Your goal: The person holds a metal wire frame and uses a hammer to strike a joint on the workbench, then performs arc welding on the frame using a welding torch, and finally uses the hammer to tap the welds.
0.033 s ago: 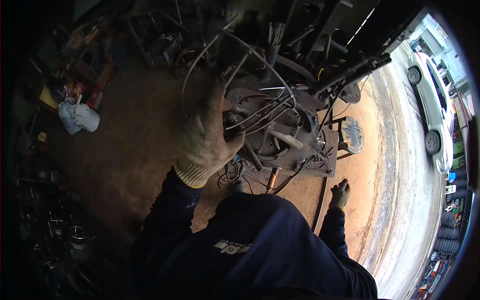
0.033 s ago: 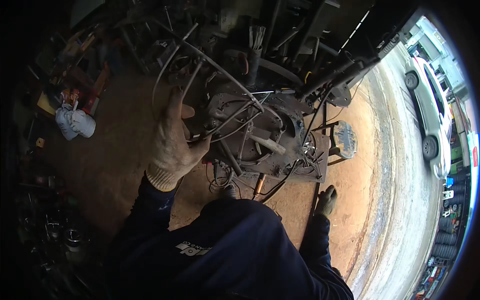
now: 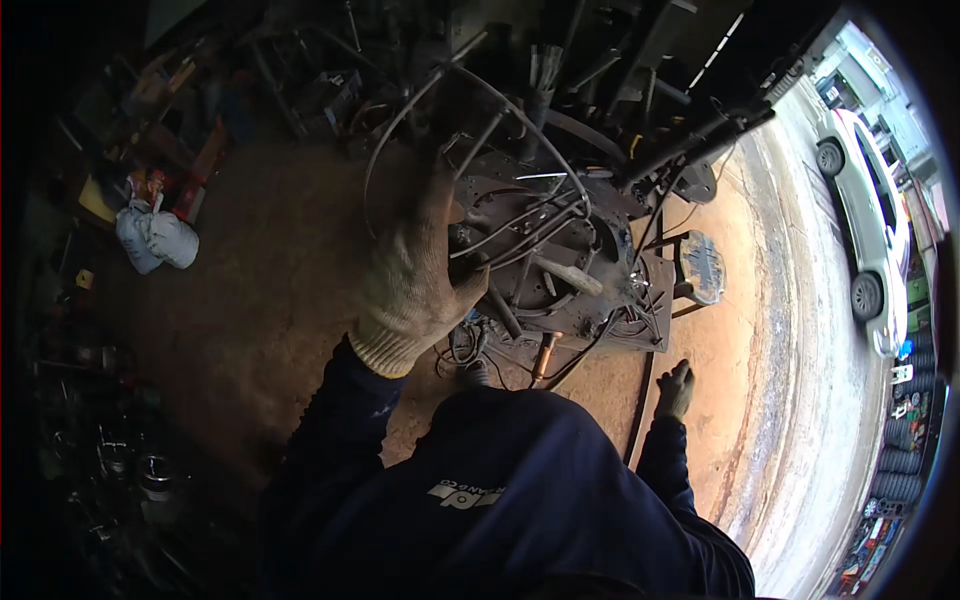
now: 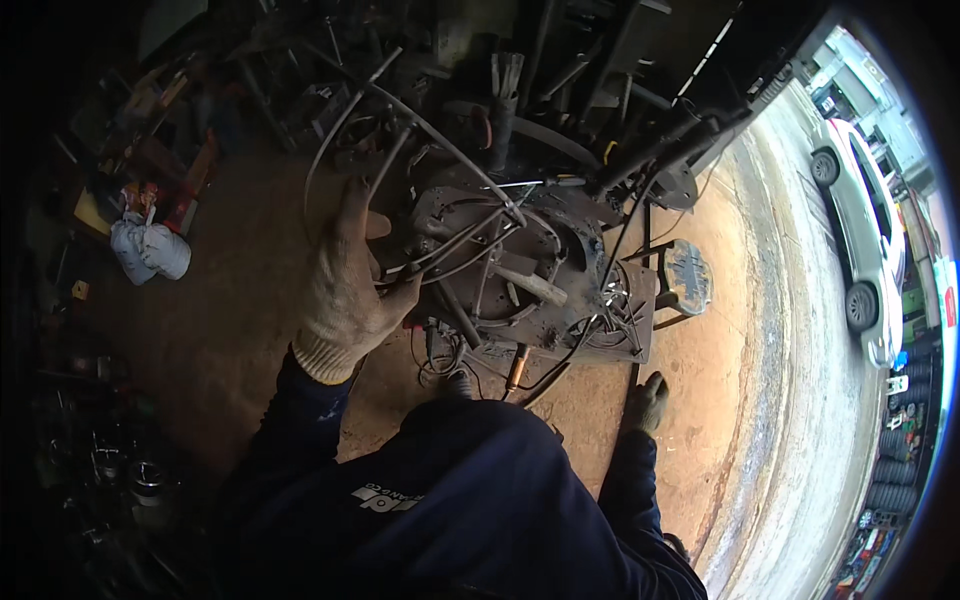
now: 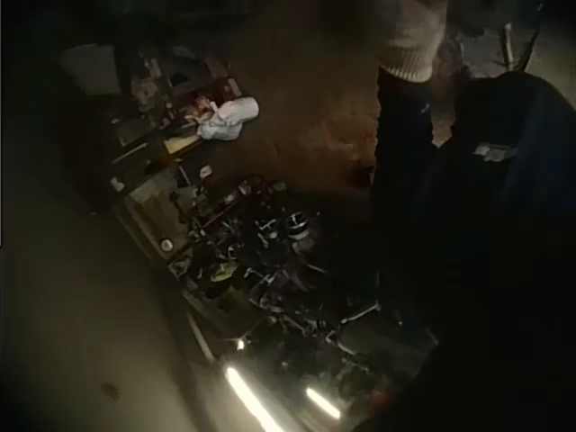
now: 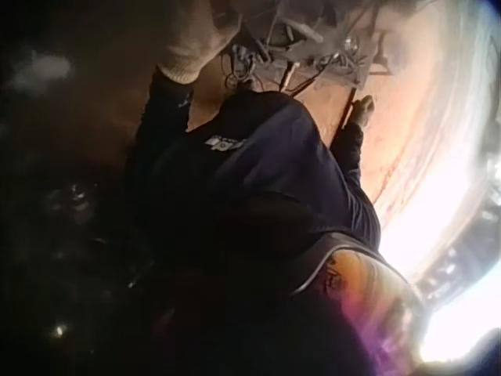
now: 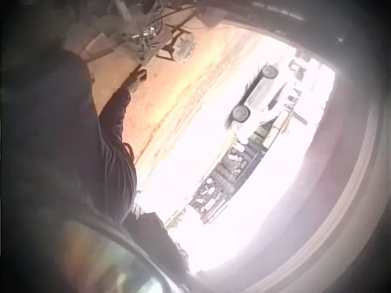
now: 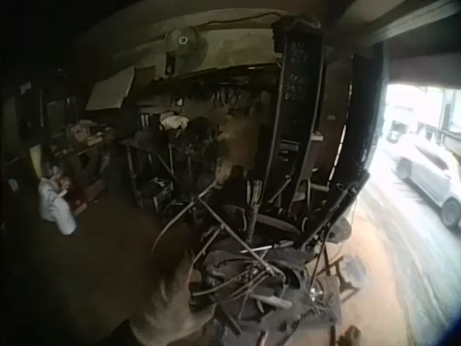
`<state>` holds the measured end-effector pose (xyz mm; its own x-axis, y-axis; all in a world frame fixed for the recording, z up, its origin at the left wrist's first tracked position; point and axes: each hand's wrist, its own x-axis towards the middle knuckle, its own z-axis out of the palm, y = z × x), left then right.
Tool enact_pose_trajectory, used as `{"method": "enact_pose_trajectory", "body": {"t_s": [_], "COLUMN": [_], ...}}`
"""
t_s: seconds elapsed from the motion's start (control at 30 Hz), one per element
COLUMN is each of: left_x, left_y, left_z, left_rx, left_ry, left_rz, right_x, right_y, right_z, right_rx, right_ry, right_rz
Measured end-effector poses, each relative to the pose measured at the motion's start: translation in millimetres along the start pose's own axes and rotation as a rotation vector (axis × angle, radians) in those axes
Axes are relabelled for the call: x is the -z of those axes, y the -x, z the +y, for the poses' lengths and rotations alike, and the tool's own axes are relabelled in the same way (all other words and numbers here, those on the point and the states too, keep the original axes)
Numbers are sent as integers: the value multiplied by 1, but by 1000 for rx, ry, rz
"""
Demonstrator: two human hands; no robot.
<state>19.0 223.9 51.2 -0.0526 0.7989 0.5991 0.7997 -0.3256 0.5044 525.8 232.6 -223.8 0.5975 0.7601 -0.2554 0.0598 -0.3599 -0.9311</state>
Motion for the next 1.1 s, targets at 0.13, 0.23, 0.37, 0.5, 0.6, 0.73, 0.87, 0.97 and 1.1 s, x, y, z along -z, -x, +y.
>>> {"method": "enact_pose_trajectory", "body": {"t_s": [0.13, 0.23, 0.37, 0.5, 0.6, 0.73, 0.87, 0.97, 1.1], "left_x": [6, 9, 13, 17, 23, 20, 21, 23, 35], "left_y": [14, 35, 57, 71, 81, 76, 70, 60, 47], "left_z": [41, 66, 96, 110, 107, 103, 80, 64, 42], "left_rx": [-159, -228, -376, -404, -452, -552, -591, -612, -631], "left_ry": [-171, -291, -419, -399, -464, -533, -532, -504, -541], "left_rz": [-31, -73, -72, -82, -42, -1, 26, 27, 21], "right_x": [19, 38, 78, 135, 143, 163, 138, 107, 61], "right_y": [32, 65, 89, 98, 119, 137, 152, 168, 163], "right_z": [35, 58, 135, 245, 280, 292, 256, 220, 199], "right_rx": [-16, -87, -260, 53, 209, 92, 20, -208, -373], "right_ry": [67, -42, -80, 416, 700, 612, 540, 333, 321], "right_rz": [-53, -90, -214, -489, -591, -508, -444, -423, -465]}}
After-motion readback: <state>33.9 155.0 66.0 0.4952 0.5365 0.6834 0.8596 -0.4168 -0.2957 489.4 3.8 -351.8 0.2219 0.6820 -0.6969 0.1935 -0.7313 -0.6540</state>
